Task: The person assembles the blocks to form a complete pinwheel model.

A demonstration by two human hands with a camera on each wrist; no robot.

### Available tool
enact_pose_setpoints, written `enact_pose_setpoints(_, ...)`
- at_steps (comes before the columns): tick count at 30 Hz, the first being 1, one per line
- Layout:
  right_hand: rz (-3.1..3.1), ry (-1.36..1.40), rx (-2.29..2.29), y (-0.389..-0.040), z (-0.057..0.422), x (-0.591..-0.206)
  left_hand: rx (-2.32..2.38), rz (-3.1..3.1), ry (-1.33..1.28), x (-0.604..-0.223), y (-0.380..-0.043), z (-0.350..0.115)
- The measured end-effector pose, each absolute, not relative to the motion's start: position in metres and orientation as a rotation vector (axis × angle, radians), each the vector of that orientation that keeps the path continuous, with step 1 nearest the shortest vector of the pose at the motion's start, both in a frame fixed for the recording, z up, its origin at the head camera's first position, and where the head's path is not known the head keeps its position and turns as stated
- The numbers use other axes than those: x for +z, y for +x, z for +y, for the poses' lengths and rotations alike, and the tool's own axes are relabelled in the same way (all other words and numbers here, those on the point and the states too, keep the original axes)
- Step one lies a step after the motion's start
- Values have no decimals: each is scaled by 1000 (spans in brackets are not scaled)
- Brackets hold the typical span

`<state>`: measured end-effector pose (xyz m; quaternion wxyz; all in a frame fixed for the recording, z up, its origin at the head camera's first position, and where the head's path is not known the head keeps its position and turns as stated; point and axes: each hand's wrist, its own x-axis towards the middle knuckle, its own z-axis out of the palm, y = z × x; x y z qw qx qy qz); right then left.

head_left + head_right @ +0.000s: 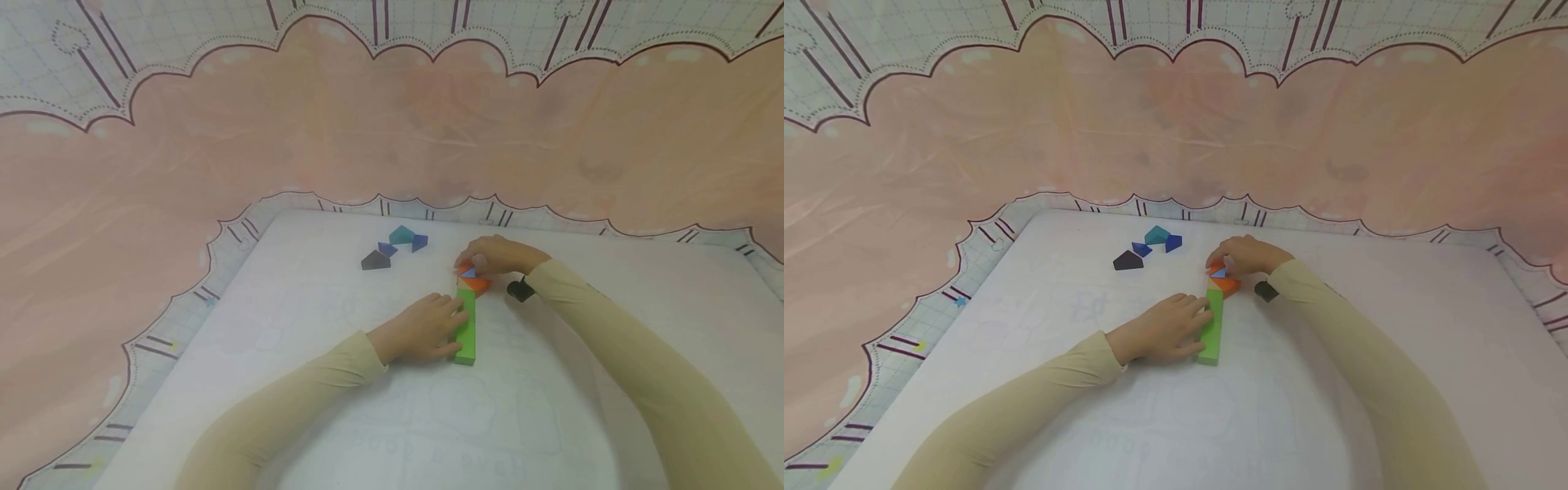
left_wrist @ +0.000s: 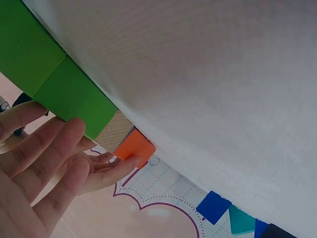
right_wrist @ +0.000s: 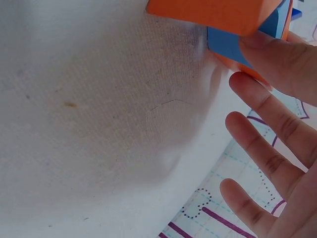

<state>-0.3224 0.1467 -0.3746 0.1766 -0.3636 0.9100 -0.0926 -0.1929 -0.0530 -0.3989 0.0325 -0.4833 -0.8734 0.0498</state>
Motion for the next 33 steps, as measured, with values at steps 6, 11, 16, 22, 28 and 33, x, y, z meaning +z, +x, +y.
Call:
enact_pose_setpoints(6, 2568, -1028, -248, -323, 147, -373, 151, -2690, -1488, -398, -193, -52)
enact_pose_setpoints(11, 2566, -1035, -270, -322, 148, -373, 145, -2698, -1491, -398, -193, -53)
enact_pose_setpoints(16, 2566, -1044, -288, -321, 149, -373, 140, -2700, -1489, -399, -194, -53)
enact_pose_setpoints(22, 2566, -1050, -302, -320, 149, -372, 150, -2682, -1490, -399, -194, -53)
enact_pose_setpoints(28, 2573, -1065, -316, -321, 150, -373, 168, -2678, -1494, -399, -195, -53)
enact_pose_setpoints(33, 2576, -1048, -314, -321, 150, -374, 167, -2676, -1497, -399, -195, -53)
